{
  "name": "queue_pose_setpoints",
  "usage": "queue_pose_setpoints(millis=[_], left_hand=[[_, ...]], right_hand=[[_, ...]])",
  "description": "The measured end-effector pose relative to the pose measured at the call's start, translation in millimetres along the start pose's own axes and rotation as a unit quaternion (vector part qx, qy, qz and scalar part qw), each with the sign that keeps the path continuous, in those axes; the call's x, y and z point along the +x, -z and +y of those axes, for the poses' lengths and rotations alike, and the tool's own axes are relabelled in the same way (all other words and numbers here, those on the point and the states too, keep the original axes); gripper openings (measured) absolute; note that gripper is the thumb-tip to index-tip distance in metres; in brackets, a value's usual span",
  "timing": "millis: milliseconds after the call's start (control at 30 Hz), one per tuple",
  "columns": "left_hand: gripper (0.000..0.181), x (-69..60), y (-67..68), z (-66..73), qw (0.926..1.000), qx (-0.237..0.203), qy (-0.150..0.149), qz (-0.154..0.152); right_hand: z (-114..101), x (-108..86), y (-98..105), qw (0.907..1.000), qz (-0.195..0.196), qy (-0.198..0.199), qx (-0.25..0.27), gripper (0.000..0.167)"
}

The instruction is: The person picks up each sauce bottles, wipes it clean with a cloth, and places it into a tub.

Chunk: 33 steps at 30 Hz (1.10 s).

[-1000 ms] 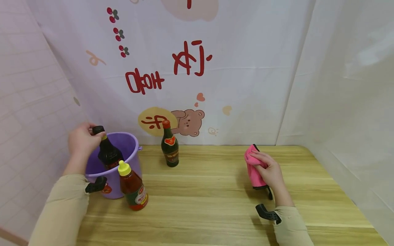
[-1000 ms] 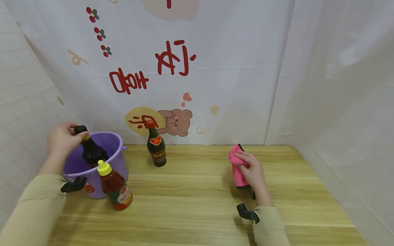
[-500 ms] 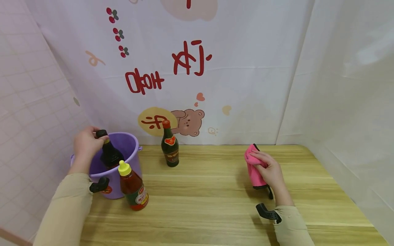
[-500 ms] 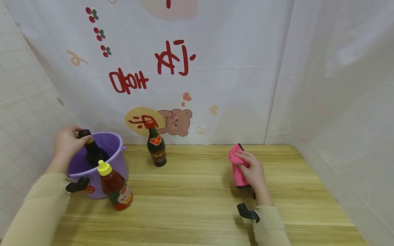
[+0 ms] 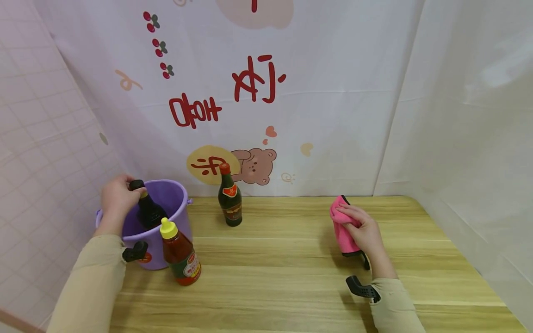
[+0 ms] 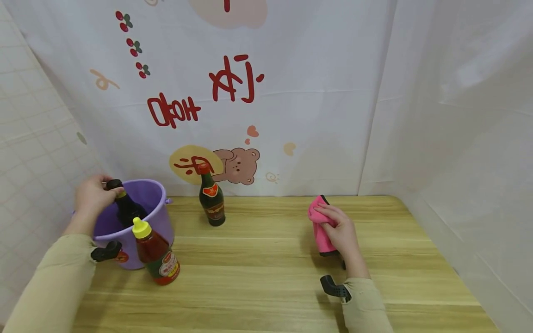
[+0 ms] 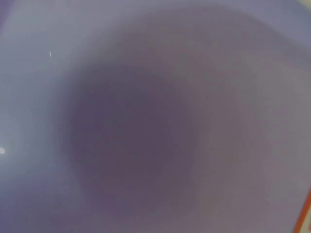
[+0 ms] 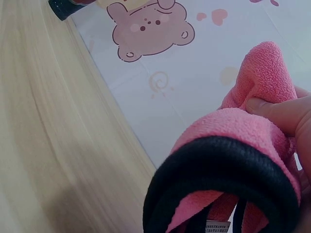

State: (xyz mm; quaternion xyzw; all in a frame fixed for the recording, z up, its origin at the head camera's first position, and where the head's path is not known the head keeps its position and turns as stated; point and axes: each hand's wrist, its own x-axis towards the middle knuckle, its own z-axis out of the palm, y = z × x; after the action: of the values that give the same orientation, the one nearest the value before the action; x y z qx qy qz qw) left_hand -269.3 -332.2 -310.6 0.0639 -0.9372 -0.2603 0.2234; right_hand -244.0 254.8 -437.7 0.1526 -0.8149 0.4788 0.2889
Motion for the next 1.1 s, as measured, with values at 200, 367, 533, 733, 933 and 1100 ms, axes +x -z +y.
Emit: queue_pose_setpoints(millis=[200, 367, 533, 733, 933, 1100], left_hand=[[0.032, 3.6, -0.4, -6.7, 0.9999, 0.004, -0.003, -0.011], [0.032, 5.4, -0.6, -9.5, 0.9997, 0.014, -0.013, -0.015], [0.034, 5.5, 1.0, -10.6, 0.9997, 0.008, -0.011, -0.019], [0.037, 6.3, 6.0, -9.8, 0.9990, 0.016, -0.002, -0.043], [0.041, 7.5, 10.8, -6.2, 0.9965, 0.031, 0.007, -0.078], [0.042, 6.0, 12.0, -5.0, 0.9959, 0.033, 0.001, -0.084]], right_hand=[[-1.0, 0.1, 0.1, 1.0000, -0.006, -0.007, -0.003, 0.032], [8.5, -0.6, -0.5, 1.0000, -0.006, -0.005, -0.004, 0.032], [-4.6, -1.8, -0.1, 1.0000, -0.004, -0.007, -0.005, 0.032], [4.6, -0.9, -0.3, 1.0000, -0.004, 0.000, -0.007, 0.032], [7.5, -0.7, 1.6, 0.9999, -0.007, 0.000, 0.008, 0.031], [8.9, -0.6, 2.2, 0.9998, -0.008, -0.007, 0.016, 0.032]])
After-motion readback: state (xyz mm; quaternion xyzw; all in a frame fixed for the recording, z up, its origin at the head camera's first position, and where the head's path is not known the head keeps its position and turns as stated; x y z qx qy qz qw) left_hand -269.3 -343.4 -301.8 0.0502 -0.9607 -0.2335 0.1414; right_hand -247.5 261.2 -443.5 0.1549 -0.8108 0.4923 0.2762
